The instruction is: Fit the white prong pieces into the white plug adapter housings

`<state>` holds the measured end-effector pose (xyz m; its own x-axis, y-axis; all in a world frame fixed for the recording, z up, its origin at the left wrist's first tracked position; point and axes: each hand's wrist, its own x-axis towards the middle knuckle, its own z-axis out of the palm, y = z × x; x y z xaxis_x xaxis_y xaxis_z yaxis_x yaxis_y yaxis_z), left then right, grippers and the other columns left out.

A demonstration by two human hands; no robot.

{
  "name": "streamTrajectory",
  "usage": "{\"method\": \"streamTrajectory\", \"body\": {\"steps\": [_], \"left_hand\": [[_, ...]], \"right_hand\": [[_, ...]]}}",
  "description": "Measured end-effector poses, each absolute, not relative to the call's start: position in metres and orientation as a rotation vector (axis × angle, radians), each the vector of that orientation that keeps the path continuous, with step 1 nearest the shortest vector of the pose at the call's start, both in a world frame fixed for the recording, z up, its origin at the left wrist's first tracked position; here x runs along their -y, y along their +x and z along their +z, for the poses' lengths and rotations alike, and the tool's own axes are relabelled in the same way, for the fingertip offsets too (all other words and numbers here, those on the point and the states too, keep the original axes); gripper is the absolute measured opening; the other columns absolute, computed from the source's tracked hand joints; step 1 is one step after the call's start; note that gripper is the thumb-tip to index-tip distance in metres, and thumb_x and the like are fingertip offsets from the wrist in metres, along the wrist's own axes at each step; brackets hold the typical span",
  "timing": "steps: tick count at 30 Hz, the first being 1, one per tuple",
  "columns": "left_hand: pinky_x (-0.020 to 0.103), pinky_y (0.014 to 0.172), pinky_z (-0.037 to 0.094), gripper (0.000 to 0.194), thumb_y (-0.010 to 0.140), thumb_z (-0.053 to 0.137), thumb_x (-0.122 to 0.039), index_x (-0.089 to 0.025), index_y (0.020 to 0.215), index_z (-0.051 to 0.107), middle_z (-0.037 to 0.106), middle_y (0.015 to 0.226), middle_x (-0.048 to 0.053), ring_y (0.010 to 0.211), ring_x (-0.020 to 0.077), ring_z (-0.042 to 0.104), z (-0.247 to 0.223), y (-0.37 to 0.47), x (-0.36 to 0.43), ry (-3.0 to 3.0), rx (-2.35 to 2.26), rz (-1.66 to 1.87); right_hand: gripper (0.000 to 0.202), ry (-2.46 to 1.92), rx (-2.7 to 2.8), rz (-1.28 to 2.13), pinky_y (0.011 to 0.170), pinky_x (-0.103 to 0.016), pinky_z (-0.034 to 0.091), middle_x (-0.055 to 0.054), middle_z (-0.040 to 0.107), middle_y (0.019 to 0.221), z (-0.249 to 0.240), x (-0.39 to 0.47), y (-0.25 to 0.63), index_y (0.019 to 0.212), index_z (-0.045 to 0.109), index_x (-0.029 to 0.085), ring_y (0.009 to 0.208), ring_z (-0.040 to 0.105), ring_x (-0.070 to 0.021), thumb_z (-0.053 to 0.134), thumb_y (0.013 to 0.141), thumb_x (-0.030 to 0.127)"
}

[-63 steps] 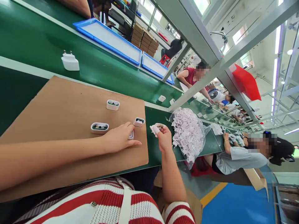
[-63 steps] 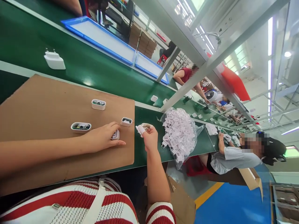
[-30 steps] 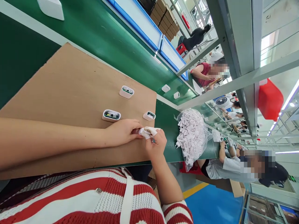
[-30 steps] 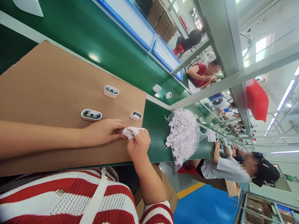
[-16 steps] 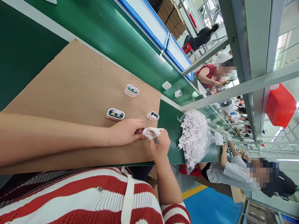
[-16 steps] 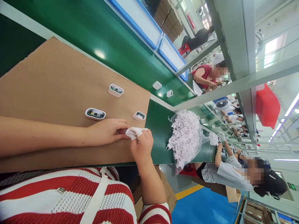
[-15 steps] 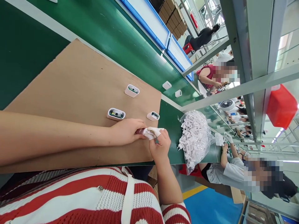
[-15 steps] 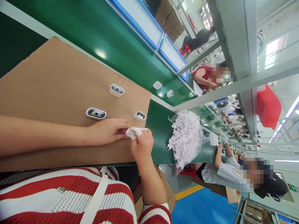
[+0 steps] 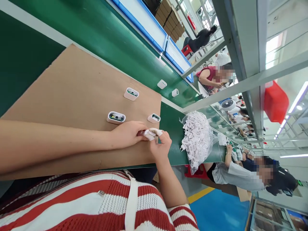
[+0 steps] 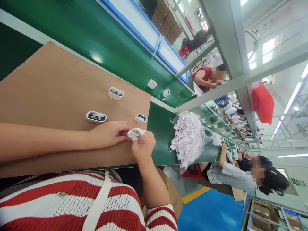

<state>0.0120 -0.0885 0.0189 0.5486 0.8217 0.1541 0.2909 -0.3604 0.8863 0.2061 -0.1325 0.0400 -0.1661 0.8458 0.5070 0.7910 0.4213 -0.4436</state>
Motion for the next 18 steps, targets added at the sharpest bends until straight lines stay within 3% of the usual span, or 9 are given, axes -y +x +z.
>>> {"method": "streamTrajectory", "body": {"steps": [3,7,10,13,15,18], "left_hand": [[0.035,0.083,0.051,0.036,0.093,0.055,-0.052,-0.021,0.104,0.071,0.076,0.105,0.008,0.095,0.0272,0.069,0.019,0.014,0.090,1.926,-0.914,0.766],[0.037,0.087,0.052,0.039,0.096,0.051,-0.051,-0.023,0.115,0.071,0.077,0.115,0.008,0.102,0.0289,0.071,0.032,0.010,0.098,2.023,-0.905,0.707],[0.035,0.084,0.052,0.039,0.099,0.047,-0.049,-0.024,0.114,0.072,0.076,0.116,0.008,0.101,0.0281,0.071,0.060,0.000,0.098,2.124,-0.904,0.731],[0.032,0.079,0.049,0.042,0.098,0.049,-0.050,-0.025,0.123,0.072,0.075,0.114,0.006,0.096,0.0253,0.068,0.094,-0.013,0.070,2.159,-1.032,0.880],[0.030,0.075,0.045,0.046,0.095,0.055,-0.052,-0.023,0.127,0.070,0.074,0.108,0.005,0.091,0.0222,0.064,0.111,-0.023,0.031,2.111,-1.228,0.932],[0.028,0.070,0.037,0.050,0.092,0.059,-0.054,-0.018,0.126,0.069,0.069,0.100,0.002,0.086,0.0165,0.058,0.115,-0.040,-0.041,2.037,-1.556,0.893]], "right_hand": [[0.023,-1.419,1.861,0.228,0.087,-0.038,0.058,-0.006,0.081,0.098,0.030,0.134,0.205,0.111,0.080,0.025,0.090,0.071,-0.0232,0.070,0.092,0.031],[0.050,-1.438,1.650,0.573,0.088,-0.039,0.059,-0.008,0.080,0.116,0.033,0.114,0.230,0.139,0.066,0.024,0.101,0.073,-0.0243,0.066,0.094,0.043],[0.048,-1.689,1.479,0.304,0.091,-0.043,0.057,-0.015,0.075,0.128,0.042,0.088,0.269,0.140,0.065,0.019,0.115,0.070,-0.0287,0.056,0.098,0.040],[0.038,-2.156,1.419,-0.168,0.107,-0.059,0.045,-0.025,0.071,0.128,0.044,0.064,0.306,0.125,0.073,0.011,0.130,0.059,-0.0396,0.058,0.092,0.022],[0.037,-2.310,1.394,-0.282,0.111,-0.068,0.035,-0.030,0.069,0.127,0.040,0.055,0.320,0.120,0.074,0.008,0.131,0.055,-0.0435,0.053,0.090,0.014],[0.038,-2.313,1.385,-0.283,0.114,-0.072,0.026,-0.027,0.070,0.122,0.030,0.050,0.328,0.114,0.075,0.011,0.124,0.057,-0.0413,0.047,0.088,0.008]]}}
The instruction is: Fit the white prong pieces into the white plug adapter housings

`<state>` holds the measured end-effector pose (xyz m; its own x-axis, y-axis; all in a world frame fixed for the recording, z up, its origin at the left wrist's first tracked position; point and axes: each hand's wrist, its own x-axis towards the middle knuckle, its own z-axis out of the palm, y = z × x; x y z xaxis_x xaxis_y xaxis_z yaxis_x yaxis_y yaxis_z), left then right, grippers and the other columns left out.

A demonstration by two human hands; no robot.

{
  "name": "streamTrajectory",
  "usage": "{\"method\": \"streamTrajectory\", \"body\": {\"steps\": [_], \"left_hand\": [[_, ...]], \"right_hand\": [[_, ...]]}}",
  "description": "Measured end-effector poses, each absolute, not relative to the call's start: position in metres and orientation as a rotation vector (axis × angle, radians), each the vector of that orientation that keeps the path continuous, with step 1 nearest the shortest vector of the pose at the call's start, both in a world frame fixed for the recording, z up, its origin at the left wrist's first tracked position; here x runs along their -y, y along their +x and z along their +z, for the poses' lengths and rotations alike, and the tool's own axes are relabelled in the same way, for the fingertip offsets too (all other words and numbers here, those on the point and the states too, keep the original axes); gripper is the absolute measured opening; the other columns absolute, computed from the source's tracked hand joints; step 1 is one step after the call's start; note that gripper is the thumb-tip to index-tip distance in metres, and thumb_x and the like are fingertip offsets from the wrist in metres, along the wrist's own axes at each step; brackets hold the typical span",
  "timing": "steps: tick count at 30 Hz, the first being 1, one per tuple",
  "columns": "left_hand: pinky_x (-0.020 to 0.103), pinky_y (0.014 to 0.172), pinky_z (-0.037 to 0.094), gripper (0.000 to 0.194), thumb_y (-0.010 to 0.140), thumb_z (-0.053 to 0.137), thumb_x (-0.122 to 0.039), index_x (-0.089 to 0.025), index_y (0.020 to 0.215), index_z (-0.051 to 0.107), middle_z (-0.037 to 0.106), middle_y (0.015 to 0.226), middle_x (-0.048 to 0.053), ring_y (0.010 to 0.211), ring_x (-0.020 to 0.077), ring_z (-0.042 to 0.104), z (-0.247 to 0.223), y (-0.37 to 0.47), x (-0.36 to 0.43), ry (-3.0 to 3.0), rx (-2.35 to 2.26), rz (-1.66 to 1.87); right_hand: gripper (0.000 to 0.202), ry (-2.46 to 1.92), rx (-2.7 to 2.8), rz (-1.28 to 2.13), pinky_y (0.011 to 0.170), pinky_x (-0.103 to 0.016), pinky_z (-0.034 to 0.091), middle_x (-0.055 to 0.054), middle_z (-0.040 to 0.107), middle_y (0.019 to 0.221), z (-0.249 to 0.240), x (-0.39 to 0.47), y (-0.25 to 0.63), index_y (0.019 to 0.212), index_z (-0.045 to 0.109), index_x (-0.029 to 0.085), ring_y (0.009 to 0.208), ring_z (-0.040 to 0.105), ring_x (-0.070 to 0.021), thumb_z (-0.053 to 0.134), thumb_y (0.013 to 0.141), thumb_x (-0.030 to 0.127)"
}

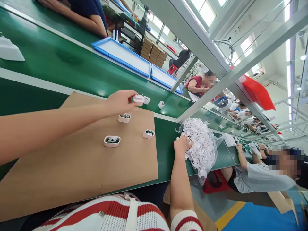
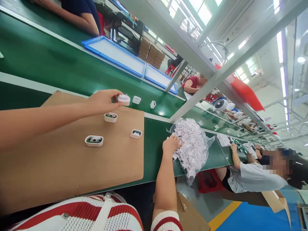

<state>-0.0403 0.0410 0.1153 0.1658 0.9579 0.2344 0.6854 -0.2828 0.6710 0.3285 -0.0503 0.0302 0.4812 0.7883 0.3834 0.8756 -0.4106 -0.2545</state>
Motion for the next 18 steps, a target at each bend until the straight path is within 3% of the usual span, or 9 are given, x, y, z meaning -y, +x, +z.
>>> {"method": "streamTrajectory", "body": {"steps": [4,8,11,14,16,18], "left_hand": [[0.029,0.070,0.030,0.043,0.091,0.062,-0.051,-0.014,0.113,0.068,0.066,0.094,0.002,0.086,0.0148,0.051,0.094,-0.059,-0.113,1.941,-1.752,0.870],[0.029,0.077,0.029,0.051,0.090,0.064,-0.057,-0.009,0.106,0.062,0.061,0.089,0.002,0.094,0.0170,0.047,0.078,-0.067,-0.136,1.922,-1.798,0.888],[0.037,0.097,0.031,0.074,0.082,0.070,-0.066,-0.003,0.118,0.057,0.062,0.114,0.010,0.123,0.0289,0.042,0.079,-0.062,-0.137,1.923,-1.824,0.910],[0.046,0.119,0.014,0.099,0.082,0.068,-0.073,-0.003,0.146,0.042,0.041,0.155,0.014,0.149,0.0368,0.015,0.085,-0.049,-0.134,2.116,-1.734,1.052],[0.047,0.124,0.006,0.092,0.087,0.064,-0.070,-0.005,0.149,0.043,0.032,0.166,0.013,0.154,0.0355,0.007,0.090,-0.040,-0.133,2.307,-1.615,0.964],[0.050,0.125,0.006,0.062,0.096,0.061,-0.054,-0.006,0.136,0.056,0.046,0.159,0.014,0.152,0.0329,0.018,0.094,-0.032,-0.133,2.414,-1.532,0.734]], "right_hand": [[0.042,-2.253,1.488,-0.279,0.120,-0.067,0.023,-0.021,0.068,0.120,0.022,0.052,0.329,0.111,0.073,0.016,0.114,0.063,-0.0345,0.048,0.081,0.002],[0.030,-1.944,1.624,-0.198,0.113,-0.056,0.041,-0.018,0.067,0.115,0.013,0.048,0.320,0.109,0.066,0.018,0.112,0.063,-0.0313,0.050,0.086,0.007],[0.019,-1.846,1.677,-0.145,0.099,-0.046,0.052,-0.016,0.067,0.115,0.007,0.041,0.312,0.110,0.063,0.018,0.106,0.064,-0.0282,0.051,0.095,0.018],[0.014,-1.788,1.717,-0.075,0.096,-0.043,0.054,-0.015,0.069,0.112,0.005,0.037,0.309,0.105,0.064,0.018,0.104,0.064,-0.0266,0.059,0.093,0.023],[0.020,-1.757,1.722,-0.032,0.096,-0.041,0.055,-0.014,0.071,0.111,0.007,0.037,0.309,0.108,0.066,0.017,0.104,0.065,-0.0252,0.061,0.089,0.018],[0.027,-1.739,1.720,-0.015,0.099,-0.041,0.055,-0.013,0.074,0.110,0.011,0.040,0.308,0.113,0.068,0.017,0.106,0.065,-0.0244,0.058,0.088,0.013]]}}
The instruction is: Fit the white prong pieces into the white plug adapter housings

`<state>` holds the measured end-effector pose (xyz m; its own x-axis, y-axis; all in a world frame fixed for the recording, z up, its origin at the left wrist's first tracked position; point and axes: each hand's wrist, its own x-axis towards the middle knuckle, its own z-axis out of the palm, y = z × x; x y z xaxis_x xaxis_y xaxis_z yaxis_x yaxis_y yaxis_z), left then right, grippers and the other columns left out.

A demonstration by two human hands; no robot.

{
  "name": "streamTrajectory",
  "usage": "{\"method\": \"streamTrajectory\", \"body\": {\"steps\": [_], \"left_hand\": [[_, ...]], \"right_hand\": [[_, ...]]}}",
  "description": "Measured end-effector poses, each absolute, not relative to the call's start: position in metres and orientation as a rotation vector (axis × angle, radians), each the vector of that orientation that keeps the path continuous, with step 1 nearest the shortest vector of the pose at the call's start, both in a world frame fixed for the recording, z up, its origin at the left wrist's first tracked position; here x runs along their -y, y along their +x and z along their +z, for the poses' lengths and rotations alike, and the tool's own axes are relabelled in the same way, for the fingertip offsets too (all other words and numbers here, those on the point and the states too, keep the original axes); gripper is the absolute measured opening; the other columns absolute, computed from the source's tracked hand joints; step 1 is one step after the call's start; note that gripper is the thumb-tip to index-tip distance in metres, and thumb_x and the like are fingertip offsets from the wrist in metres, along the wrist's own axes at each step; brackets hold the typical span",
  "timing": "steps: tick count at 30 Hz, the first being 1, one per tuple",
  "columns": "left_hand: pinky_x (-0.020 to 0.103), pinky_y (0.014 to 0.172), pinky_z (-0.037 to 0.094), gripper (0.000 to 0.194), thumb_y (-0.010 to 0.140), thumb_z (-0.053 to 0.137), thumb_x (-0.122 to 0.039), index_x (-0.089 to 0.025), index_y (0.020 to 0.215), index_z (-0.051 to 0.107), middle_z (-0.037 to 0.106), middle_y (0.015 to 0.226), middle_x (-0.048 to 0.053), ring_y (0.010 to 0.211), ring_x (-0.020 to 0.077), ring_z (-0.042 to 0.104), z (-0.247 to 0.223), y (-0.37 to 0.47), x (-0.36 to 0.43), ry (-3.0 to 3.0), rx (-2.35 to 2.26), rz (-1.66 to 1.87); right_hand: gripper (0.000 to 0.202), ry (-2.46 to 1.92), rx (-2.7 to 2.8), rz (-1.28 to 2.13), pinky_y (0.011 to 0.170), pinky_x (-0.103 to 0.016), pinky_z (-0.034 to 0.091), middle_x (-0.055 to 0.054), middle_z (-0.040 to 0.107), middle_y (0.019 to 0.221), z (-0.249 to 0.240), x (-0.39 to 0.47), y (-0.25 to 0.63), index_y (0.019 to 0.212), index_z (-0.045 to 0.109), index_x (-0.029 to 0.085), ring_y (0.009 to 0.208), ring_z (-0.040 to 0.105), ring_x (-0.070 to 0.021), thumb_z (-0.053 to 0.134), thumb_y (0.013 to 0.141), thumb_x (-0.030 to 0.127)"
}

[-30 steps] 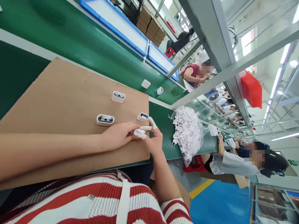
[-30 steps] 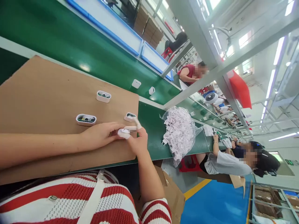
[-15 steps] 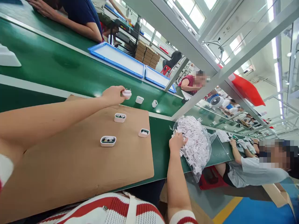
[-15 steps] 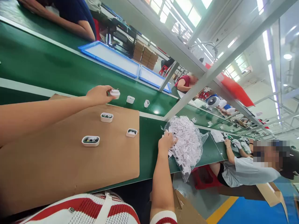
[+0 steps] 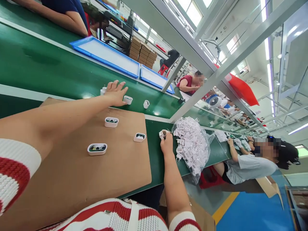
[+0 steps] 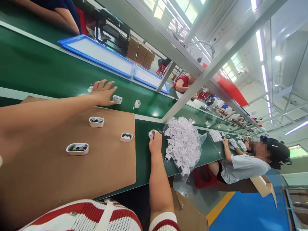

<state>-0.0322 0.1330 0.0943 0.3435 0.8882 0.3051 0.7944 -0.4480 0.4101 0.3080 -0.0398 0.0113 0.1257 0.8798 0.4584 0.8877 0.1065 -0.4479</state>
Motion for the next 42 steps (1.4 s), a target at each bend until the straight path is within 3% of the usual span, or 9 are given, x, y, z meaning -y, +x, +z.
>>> {"method": "streamTrajectory", "body": {"steps": [2,5,8,12,17,23,30,34,42], "left_hand": [[0.052,0.126,0.009,0.031,0.101,0.056,-0.033,-0.007,0.116,0.064,0.066,0.136,0.012,0.143,0.0282,0.035,0.101,-0.027,-0.133,2.438,-1.495,0.588],[0.053,0.126,0.011,0.016,0.100,0.054,-0.017,-0.006,0.102,0.066,0.073,0.115,0.010,0.129,0.0237,0.049,0.118,-0.021,-0.124,2.494,-1.498,0.528],[0.042,0.116,0.030,0.024,0.101,0.057,-0.025,-0.007,0.114,0.067,0.072,0.119,0.012,0.117,0.0242,0.056,0.139,-0.017,-0.090,2.558,-1.506,0.512],[0.028,0.076,0.041,0.036,0.098,0.061,-0.047,-0.019,0.121,0.068,0.075,0.110,0.006,0.092,0.0235,0.064,0.138,-0.014,-0.007,2.415,-1.286,0.585],[0.035,0.077,0.046,0.026,0.096,0.052,-0.037,-0.022,0.109,0.069,0.075,0.109,0.009,0.094,0.0288,0.070,0.075,-0.006,0.077,2.456,-0.817,0.600],[0.041,0.089,0.053,0.038,0.100,0.049,-0.051,-0.019,0.110,0.066,0.072,0.116,0.013,0.107,0.0318,0.068,0.022,0.006,0.093,2.209,-0.923,0.792],[0.038,0.086,0.055,0.042,0.097,0.059,-0.058,-0.019,0.107,0.069,0.069,0.106,0.010,0.097,0.0274,0.066,0.004,0.012,0.090,1.911,-0.810,0.888],[0.038,0.087,0.054,0.042,0.095,0.061,-0.057,-0.018,0.107,0.072,0.069,0.104,0.009,0.098,0.0270,0.065,0.001,0.013,0.087,1.859,-0.772,0.930],[0.036,0.082,0.051,0.033,0.095,0.058,-0.047,-0.018,0.089,0.070,0.067,0.096,0.008,0.090,0.0243,0.064,0.011,0.011,0.088,1.879,-0.779,0.906]], "right_hand": [[0.031,-1.712,1.681,0.013,0.103,-0.041,0.054,-0.013,0.076,0.115,0.015,0.045,0.305,0.117,0.069,0.016,0.111,0.066,-0.0239,0.055,0.090,0.014],[0.037,-1.550,1.517,0.280,0.104,-0.039,0.056,-0.014,0.076,0.123,0.018,0.055,0.297,0.130,0.064,0.016,0.111,0.071,-0.0204,0.052,0.096,0.024],[0.046,-1.351,1.338,0.617,0.096,-0.037,0.060,-0.010,0.078,0.115,0.022,0.065,0.288,0.136,0.058,0.018,0.100,0.076,-0.0185,0.060,0.094,0.036],[0.045,-1.243,1.190,0.752,0.085,-0.034,0.062,-0.008,0.079,0.106,0.037,0.077,0.272,0.119,0.061,0.021,0.091,0.077,-0.0190,0.076,0.081,0.041],[0.043,-1.323,1.261,0.863,0.055,-0.023,0.049,-0.001,0.077,0.086,0.057,0.098,0.250,0.124,0.065,0.022,0.069,0.068,-0.0138,0.071,0.085,0.041],[0.045,-1.345,1.318,1.167,0.063,-0.028,0.054,-0.005,0.080,0.103,0.066,0.130,0.234,0.120,0.075,0.024,0.080,0.072,-0.0175,0.082,0.079,0.040],[0.014,-1.451,1.757,0.470,0.082,-0.033,0.057,-0.007,0.071,0.107,0.070,0.147,0.219,0.104,0.081,0.026,0.099,0.067,-0.0205,0.076,0.092,0.031],[0.027,-1.316,2.066,0.304,0.092,-0.036,0.055,-0.007,0.073,0.108,0.069,0.140,0.214,0.121,0.076,0.025,0.103,0.066,-0.0212,0.062,0.100,0.017],[0.024,-1.391,2.493,-0.173,0.080,-0.036,0.042,-0.004,0.065,0.085,0.072,0.127,0.210,0.094,0.074,0.024,0.087,0.053,-0.0229,0.064,0.085,0.004]]}}
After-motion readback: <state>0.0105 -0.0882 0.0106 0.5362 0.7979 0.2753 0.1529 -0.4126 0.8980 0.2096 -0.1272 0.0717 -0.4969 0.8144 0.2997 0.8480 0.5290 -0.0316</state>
